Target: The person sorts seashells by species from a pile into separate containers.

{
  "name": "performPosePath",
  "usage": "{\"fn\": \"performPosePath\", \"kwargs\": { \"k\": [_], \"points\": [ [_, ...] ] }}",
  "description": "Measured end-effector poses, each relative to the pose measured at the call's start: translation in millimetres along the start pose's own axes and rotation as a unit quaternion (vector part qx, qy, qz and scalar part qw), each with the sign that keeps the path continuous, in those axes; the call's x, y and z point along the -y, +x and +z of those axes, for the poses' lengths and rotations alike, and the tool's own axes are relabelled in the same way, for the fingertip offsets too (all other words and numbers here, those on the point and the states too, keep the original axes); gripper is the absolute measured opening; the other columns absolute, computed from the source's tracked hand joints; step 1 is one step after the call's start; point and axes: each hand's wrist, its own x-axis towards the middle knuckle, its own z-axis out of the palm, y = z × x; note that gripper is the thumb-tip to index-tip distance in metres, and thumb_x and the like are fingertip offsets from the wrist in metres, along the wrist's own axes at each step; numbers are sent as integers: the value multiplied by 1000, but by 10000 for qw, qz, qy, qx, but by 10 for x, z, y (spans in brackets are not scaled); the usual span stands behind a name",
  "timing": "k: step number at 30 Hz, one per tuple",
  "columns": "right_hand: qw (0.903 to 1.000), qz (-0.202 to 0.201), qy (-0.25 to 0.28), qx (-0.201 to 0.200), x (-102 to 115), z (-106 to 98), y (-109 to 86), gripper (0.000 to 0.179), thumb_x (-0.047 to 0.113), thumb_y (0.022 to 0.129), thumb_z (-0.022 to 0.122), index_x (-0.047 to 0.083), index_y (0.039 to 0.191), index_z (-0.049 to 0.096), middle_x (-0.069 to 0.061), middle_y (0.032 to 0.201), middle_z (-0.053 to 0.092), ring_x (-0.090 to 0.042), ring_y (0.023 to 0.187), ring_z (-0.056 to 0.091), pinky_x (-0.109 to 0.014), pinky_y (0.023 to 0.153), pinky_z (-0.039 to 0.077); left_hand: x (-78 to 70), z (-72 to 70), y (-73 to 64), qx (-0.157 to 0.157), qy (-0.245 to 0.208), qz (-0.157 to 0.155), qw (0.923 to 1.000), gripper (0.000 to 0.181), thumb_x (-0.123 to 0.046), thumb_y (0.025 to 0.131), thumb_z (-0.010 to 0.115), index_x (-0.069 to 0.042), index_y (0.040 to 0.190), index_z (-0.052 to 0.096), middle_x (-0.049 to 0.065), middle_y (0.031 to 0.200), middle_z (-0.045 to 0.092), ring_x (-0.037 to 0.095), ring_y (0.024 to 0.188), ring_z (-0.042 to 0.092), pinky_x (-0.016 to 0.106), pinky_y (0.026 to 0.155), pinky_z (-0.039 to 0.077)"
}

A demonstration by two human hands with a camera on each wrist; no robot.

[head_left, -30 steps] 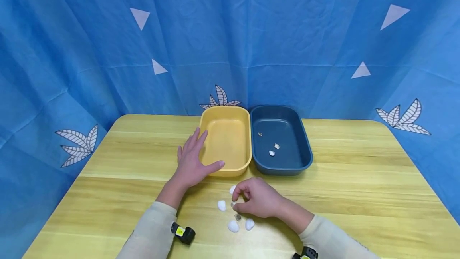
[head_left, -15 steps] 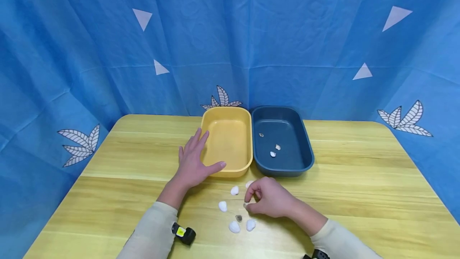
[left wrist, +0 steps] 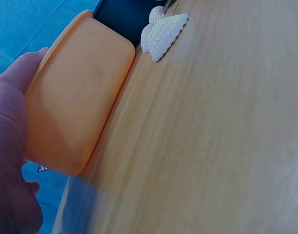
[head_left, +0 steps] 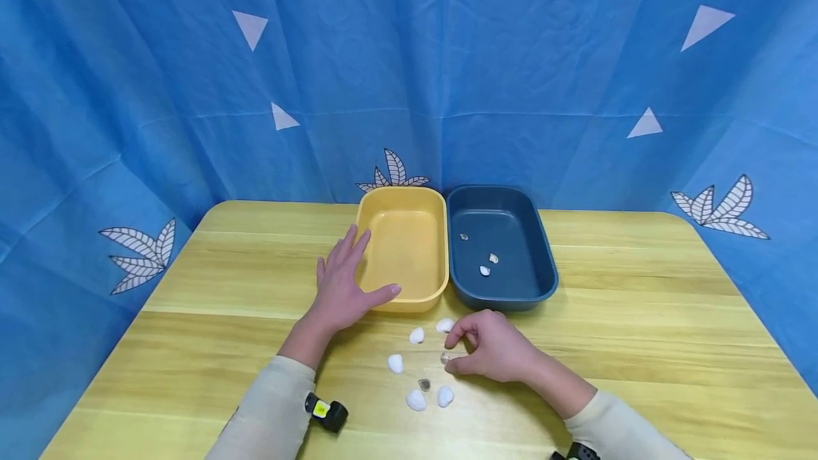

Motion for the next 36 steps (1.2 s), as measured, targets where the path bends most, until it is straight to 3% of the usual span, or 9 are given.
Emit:
{"fn": "performPosePath", "kwargs": {
  "k": [16, 23, 30, 36],
  "points": [
    [9997, -209, 109, -13, 14, 11, 22, 16, 19, 75, 88, 22, 81, 73, 12, 50, 38, -2, 48, 39, -25, 54, 42, 6, -2, 27, 35, 15, -50, 10000, 107, -70, 77, 69, -21, 161, 24, 1, 167, 6, 36, 149, 11, 68, 110, -3],
    [9995, -235, 203, -94, 35, -21, -30, 17, 19, 75, 88, 24, 81, 74, 13, 50, 34, -3, 47, 34, -22, 51, 36, 10, 4, 0, 39, -14, -41, 10000, 106, -70, 78, 69, -21, 161, 24, 0, 167, 6, 35, 149, 11, 68, 110, -4],
    [9968, -525, 361, -491, 186, -164, -119, 17, 16, 76, 88, 23, 83, 74, 14, 53, 28, -2, 49, 29, -20, 50, 32, 9, 0, -13, 6, -65, 16, 10000, 107, -68, 78, 71, -19, 160, 25, 3, 167, 8, 38, 148, 12, 71, 108, -3],
    [9935, -713, 447, -773, 297, -390, -156, 16, 18, 78, 88, 22, 85, 74, 14, 55, 25, -3, 51, 26, -23, 54, 37, 6, -4, -3, 15, -73, 14, 10000, 107, -68, 77, 72, -18, 160, 25, 3, 167, 8, 38, 148, 11, 71, 109, -3]
  ]
}}
